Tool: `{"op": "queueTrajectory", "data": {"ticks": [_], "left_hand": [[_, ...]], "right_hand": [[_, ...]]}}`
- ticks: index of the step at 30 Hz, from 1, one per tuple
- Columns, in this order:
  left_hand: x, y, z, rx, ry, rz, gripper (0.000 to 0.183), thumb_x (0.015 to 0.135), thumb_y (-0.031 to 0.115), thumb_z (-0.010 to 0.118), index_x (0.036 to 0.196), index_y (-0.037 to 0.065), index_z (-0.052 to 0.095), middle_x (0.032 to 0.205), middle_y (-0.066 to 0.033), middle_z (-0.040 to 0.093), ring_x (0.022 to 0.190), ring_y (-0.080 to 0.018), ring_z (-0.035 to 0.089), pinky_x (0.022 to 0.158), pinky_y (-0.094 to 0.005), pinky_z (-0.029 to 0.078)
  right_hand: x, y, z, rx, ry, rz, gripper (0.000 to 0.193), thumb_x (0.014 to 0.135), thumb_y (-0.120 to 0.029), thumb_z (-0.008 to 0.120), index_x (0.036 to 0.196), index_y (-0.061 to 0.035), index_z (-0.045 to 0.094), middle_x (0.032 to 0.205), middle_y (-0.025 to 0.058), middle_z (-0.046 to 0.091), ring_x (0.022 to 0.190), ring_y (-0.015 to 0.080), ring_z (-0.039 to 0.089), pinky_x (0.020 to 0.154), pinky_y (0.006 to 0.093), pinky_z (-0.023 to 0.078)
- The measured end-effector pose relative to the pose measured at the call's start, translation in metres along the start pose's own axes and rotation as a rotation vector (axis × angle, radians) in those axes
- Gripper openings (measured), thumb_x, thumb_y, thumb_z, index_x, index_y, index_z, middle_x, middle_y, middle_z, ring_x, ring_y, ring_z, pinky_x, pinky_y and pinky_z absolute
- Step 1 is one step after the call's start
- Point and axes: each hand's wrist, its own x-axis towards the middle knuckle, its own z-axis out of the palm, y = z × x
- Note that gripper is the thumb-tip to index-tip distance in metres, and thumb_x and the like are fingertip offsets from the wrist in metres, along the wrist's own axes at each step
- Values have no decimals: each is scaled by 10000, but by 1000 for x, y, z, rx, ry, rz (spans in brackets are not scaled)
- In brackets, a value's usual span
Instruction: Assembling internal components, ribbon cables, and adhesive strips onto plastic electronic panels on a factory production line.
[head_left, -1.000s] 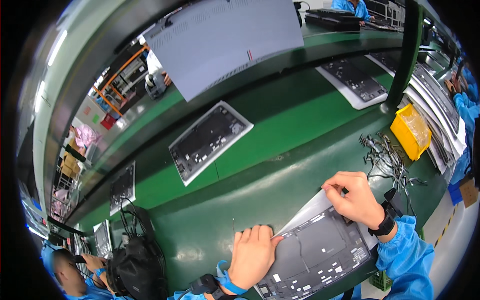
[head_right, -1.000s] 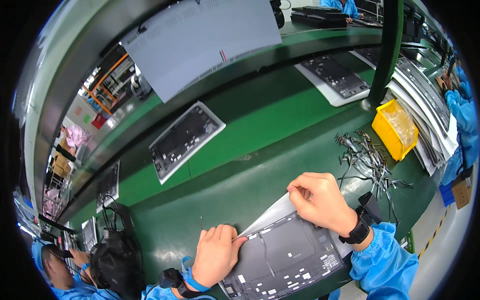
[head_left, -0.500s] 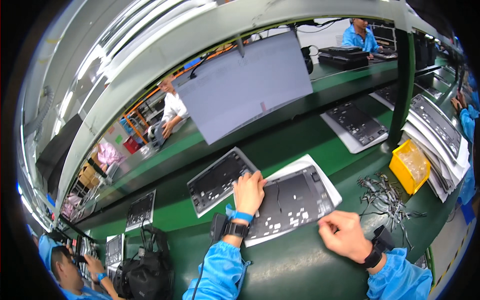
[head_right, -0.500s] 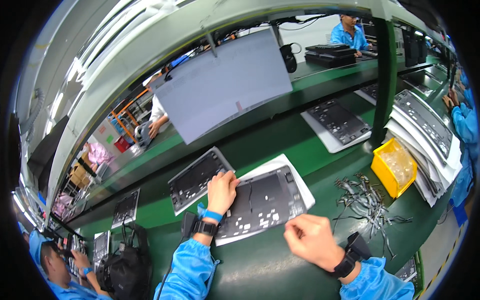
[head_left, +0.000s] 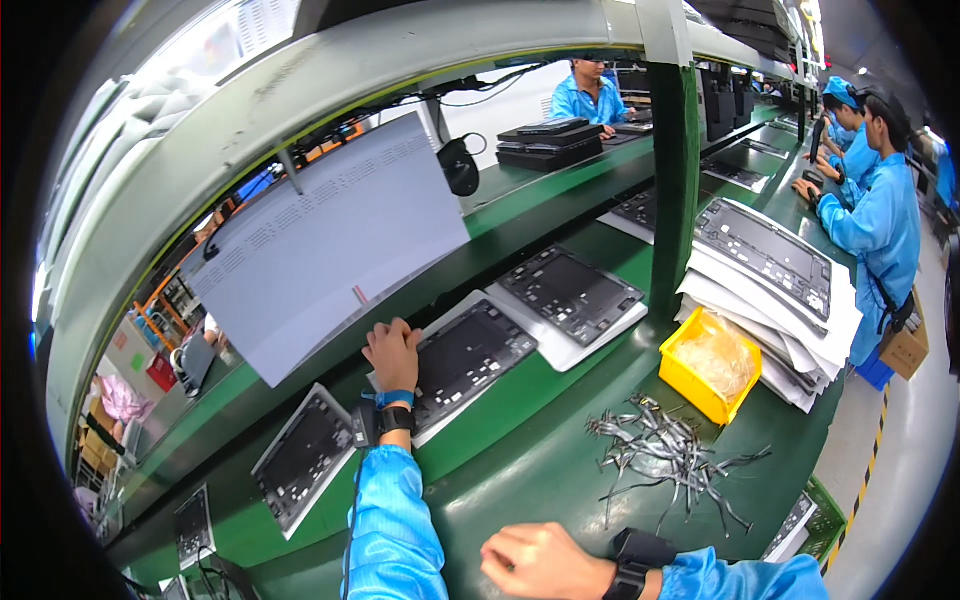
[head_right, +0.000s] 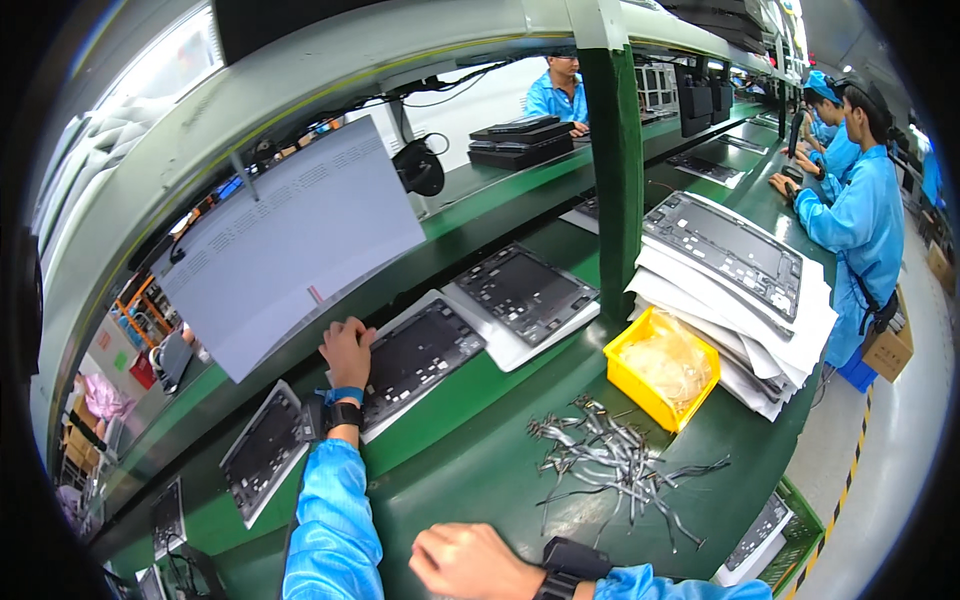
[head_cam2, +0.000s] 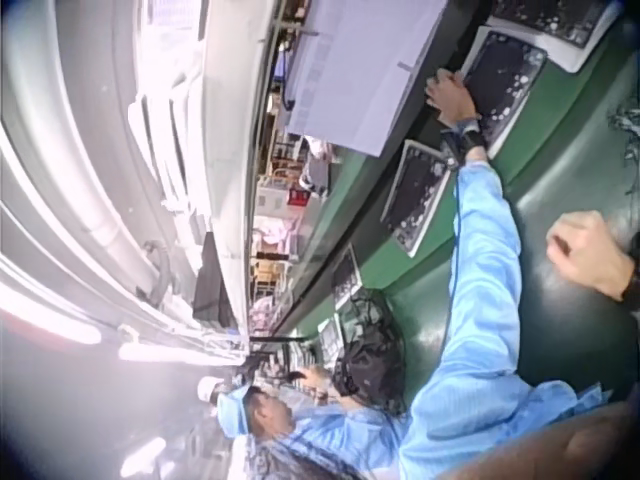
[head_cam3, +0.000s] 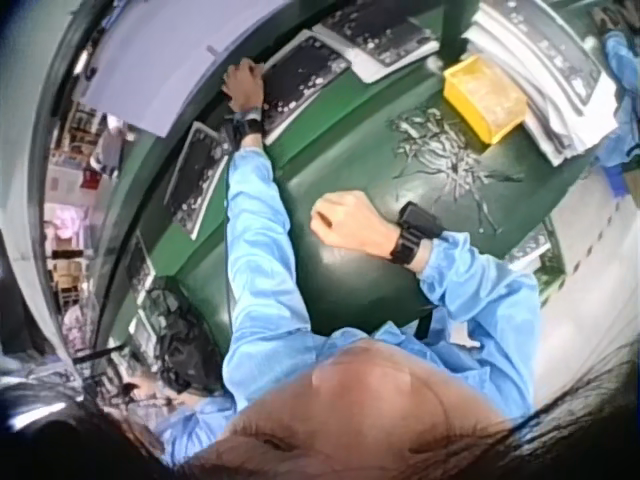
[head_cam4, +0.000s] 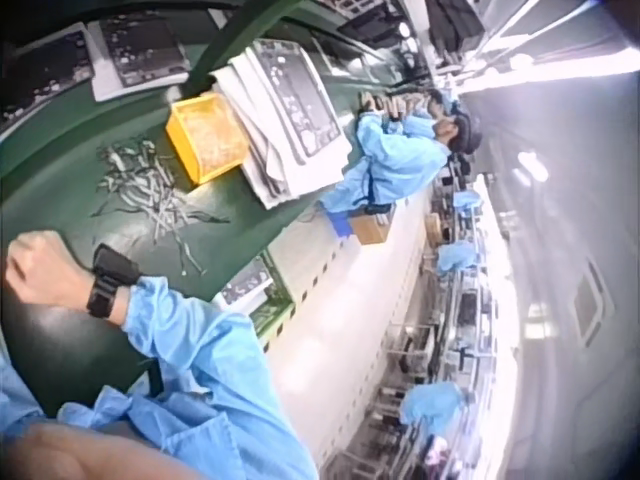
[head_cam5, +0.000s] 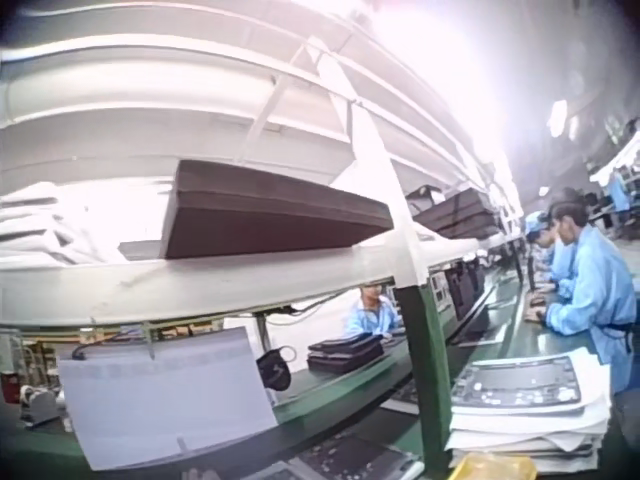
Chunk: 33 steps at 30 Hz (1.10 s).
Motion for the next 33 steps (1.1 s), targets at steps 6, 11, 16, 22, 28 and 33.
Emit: {"op": "queueTrajectory", "data": {"ticks": [6,11,16,22,28,33], "left_hand": [[-7,173,-12,-341,-447,158,533,866,537,745,819,8,699,783,-222,692,820,-438,697,774,-501,552],[-53,214,21,-335,-305,609,345,932,349,720,1009,20,652,1006,-128,650,1030,-345,618,878,-508,444],[-50,209,26,-259,-321,626,288,804,62,745,1052,9,609,974,-151,673,987,-350,637,860,-493,472],[-64,209,2,-253,-172,612,378,729,13,776,1035,22,554,998,-172,626,1004,-370,594,857,-488,474],[-112,189,-38,-429,-127,627,245,804,76,706,980,21,545,955,-167,568,924,-362,554,791,-470,429],[-149,173,-66,-471,-69,712,205,802,99,678,961,21,574,944,-145,547,923,-333,559,816,-455,452]], "right_hand": [[0,-6,-1,28,-52,45,122,860,-121,683,787,-36,636,731,147,609,660,370,637,609,468,528],[4,-9,-2,49,-38,27,119,860,-114,687,784,-36,637,725,145,604,648,369,629,599,467,522],[12,-6,-9,28,2,22,116,843,-90,693,778,-20,626,722,155,604,657,373,628,590,460,513],[25,28,-49,236,329,380,106,892,-62,767,958,20,755,780,77,739,656,134,702,613,286,570],[50,63,-88,801,593,763,380,1005,-209,709,1229,86,623,1106,195,721,835,249,755,789,354,634],[57,74,-95,953,670,741,216,991,-236,747,1110,-76,666,963,73,741,773,202,744,676,348,625]]}}
